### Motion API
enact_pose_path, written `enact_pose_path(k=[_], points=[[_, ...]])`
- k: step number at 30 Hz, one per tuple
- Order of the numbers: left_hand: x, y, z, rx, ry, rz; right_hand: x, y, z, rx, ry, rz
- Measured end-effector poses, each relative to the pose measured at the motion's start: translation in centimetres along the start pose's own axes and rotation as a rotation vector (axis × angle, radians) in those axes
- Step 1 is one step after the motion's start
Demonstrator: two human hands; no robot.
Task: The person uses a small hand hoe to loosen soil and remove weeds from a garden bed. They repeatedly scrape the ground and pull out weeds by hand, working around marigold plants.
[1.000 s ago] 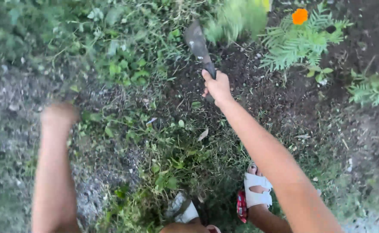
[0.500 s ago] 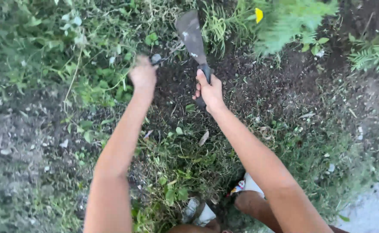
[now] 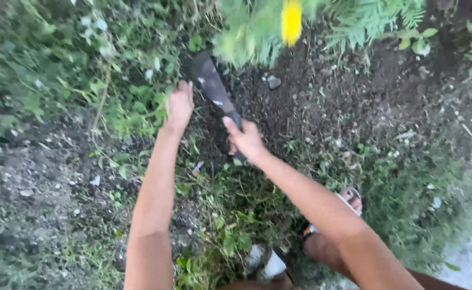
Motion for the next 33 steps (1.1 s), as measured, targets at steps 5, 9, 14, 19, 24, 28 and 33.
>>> enact_pose_path(k=[5,9,14,19,24,28,33], points=[[-0.6,-0.7,0.7,0.130,-0.137,-0.030,-2.9,1.7,1.0,-0.397,-0.087,0.273],[-5.4,-1.1,1.8,0.460,-0.138,-0.279,-2.0,3.3,1.3,-0.427,0.063,0.196],[-8.5,-0.3,5.6,0.273,-0.139,-0.022,-2.4,4.4,0.4,-0.420,0.056,0.239],[-2.4,-4.5,5.1,0.280,-0.038,-0.072,-1.4,9.5,3.5,-0.712,-0.036,0.303],[7.1,-7.4,5.2,0.373,-0.152,-0.287,0.1,13.8,6.9,-1.023,0.099,0.255],[12.1,-7.0,1.4,0.597,0.077,-0.204,-2.2,14.0,8.6,-0.662,0.131,-0.187],[13.4,-12.2,-0.9,0.601,0.672,-0.506,-4.5,11.6,9.0,0.050,0.027,-0.542]])
Point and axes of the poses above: each hand's wrist, its own x-axis towards the middle knuckle, its own z-axis out of the back of the hand, y = z × x, the point moved 5 cm from there along x, towards the middle knuckle, and after that the axes turned 15 degrees about -x, right-handed, at the moved point
